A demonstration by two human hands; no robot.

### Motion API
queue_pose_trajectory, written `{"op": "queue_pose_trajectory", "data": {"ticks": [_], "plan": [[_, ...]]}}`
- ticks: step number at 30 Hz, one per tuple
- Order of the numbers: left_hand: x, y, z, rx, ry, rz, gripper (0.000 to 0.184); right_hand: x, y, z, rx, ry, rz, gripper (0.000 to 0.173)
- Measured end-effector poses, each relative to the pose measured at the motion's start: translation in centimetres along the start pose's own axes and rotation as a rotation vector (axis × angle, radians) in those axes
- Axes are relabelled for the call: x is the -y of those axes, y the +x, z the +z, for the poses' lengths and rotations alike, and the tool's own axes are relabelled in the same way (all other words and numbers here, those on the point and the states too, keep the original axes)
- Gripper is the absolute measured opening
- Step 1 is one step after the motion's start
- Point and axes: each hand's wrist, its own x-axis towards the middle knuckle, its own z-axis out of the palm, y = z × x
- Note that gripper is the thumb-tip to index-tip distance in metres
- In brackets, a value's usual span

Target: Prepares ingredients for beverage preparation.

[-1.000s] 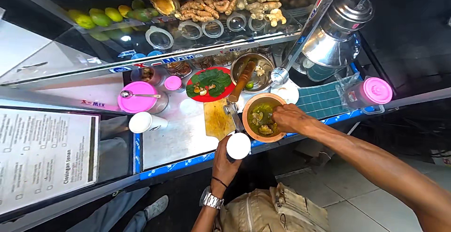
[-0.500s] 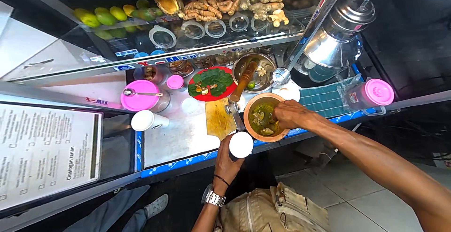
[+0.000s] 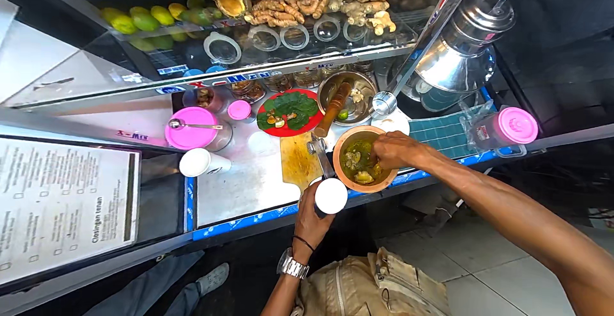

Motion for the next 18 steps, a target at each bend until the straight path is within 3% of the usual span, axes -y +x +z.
{"op": "queue_pose_trajectory", "data": {"ticks": [18], "plan": [[-0.3, 0.1, 0.3, 0.014, -0.034, 0.002, 0.086, -1.9, -0.4, -1.7, 0.046, 0.096, -0.007, 0.019]]}}
